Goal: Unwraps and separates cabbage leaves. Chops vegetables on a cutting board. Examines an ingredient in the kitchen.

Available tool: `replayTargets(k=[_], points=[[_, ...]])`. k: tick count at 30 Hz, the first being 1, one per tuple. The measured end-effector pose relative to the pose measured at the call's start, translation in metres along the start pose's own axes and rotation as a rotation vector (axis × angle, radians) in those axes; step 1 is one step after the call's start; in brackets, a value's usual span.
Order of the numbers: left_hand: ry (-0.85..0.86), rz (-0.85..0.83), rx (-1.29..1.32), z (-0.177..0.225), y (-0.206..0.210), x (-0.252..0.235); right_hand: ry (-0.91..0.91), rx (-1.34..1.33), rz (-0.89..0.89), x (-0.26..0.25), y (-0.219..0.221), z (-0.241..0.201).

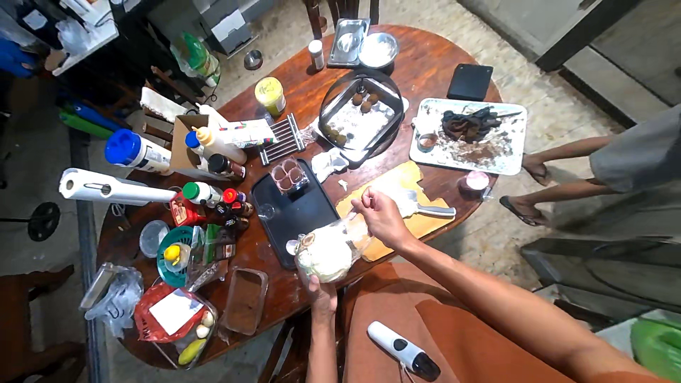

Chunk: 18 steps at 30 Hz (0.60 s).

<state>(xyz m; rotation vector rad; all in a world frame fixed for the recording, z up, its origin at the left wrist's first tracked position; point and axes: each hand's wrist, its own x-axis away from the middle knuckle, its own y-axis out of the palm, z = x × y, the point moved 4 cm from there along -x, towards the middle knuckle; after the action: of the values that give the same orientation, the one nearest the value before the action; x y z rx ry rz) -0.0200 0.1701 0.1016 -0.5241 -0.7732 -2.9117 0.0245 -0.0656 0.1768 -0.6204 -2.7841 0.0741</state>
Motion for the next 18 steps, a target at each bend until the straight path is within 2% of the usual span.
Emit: replayTargets(k=[7, 10, 13, 18], points=[[-0.113, -0.082, 0.306, 0.004, 0.025, 0.002, -0.009, 0.081, -0.041, -0.002, 0.003, -0.005], [-0.195, 0.002, 0.439, 0.001, 0.033, 0.006, 0.045, 0.059, -0.085, 0.002, 0.010, 0.004], [-0.245, 0.061, 0.472, 0.001, 0.039, 0.005, 0.122, 0.043, -0.116, 0.006, 0.020, 0.014], [-0.274, 0.008, 0.477, -0.010, 0.040, 0.005, 0.204, 0.011, -0.153, 0.014, 0.029, 0.023]])
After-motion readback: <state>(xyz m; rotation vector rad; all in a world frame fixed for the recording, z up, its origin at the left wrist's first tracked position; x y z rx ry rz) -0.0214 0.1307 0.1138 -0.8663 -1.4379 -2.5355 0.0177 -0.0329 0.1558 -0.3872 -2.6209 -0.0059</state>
